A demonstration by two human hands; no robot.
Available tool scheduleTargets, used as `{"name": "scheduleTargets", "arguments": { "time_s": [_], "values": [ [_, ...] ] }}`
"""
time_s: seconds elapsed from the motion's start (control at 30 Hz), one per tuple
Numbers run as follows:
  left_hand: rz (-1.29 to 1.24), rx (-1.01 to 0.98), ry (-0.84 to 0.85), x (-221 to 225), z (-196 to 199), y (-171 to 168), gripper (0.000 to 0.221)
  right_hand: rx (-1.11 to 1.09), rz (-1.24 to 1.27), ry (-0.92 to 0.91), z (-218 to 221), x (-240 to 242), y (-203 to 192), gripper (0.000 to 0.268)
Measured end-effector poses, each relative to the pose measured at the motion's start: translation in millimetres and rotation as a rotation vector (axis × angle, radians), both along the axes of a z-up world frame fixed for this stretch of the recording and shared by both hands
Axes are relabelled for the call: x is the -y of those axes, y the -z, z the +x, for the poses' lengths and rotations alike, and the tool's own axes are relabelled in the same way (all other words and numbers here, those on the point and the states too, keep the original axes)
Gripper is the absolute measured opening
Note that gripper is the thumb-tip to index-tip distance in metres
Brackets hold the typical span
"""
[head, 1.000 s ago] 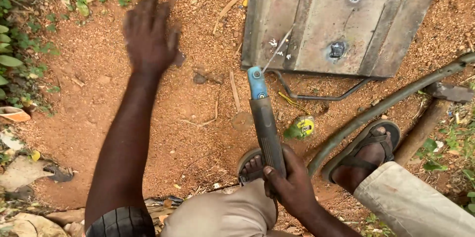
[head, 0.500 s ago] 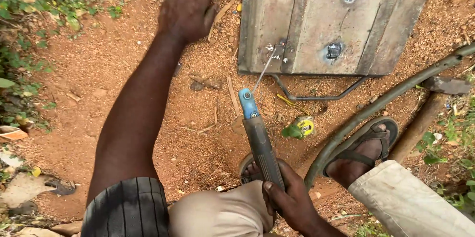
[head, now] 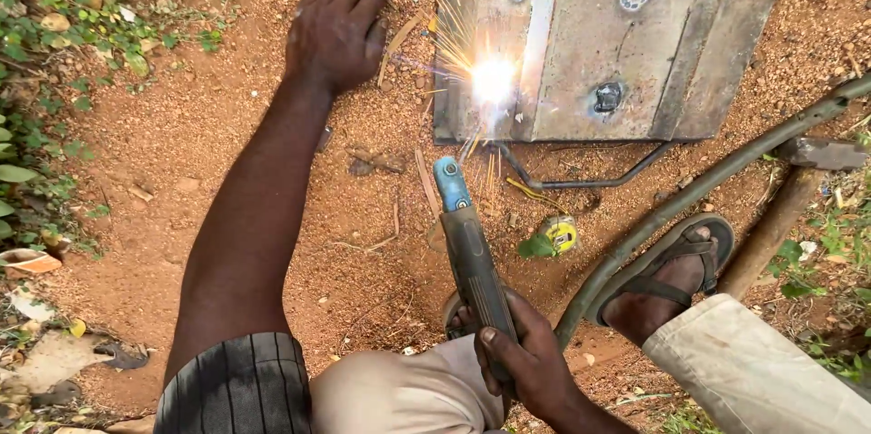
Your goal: The person welds holes on a metal panel lying on the ground using an electrode holder, striking arcs that produce sparks. They chip at the welds, grind the panel with an angle grinder, then resume welding and fit a new welding rod into the holder.
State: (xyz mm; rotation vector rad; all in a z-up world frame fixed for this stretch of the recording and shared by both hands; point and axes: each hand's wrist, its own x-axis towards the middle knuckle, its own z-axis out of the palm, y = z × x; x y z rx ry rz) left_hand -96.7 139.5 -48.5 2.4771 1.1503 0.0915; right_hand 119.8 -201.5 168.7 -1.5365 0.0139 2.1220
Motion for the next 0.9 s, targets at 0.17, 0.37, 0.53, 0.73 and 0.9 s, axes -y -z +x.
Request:
{"name": "scheduleTargets", "arguments": {
  "time_s": [0.17, 0.37, 0.53, 0.73, 0.9],
  "values": [
    [0.036, 0.043, 0.000, -0.6, -4.8, 11.6, 0.057, 0.041, -0.092, -0.037, -2.5, -4.2, -1.6, 0.044],
    [0.051, 0.104, -0.004, 2.3, -2.8, -1.2, 0.062, 0.002, 0.010, 0.019, -4.0, 3.0, 0.2, 0.044],
    [0.042, 0.046, -0.006, -1.1, -2.4, 7.4, 0.060, -0.020, 0.037, 0.075, -7.0, 5.5, 3.3, 0.044],
    [0.040, 0.043, -0.035, 3.1, -2.9, 5.5, 0.063, 0.007, 0.055, 0.032, -3.5, 12.5, 9.3, 0.046],
    [0.021, 0.058, -0.055, 0.6, 2.1, -4.9, 0.063, 0.030, 0.073, 0.044, -4.5, 12.5, 12.7, 0.046]
  ]
}}
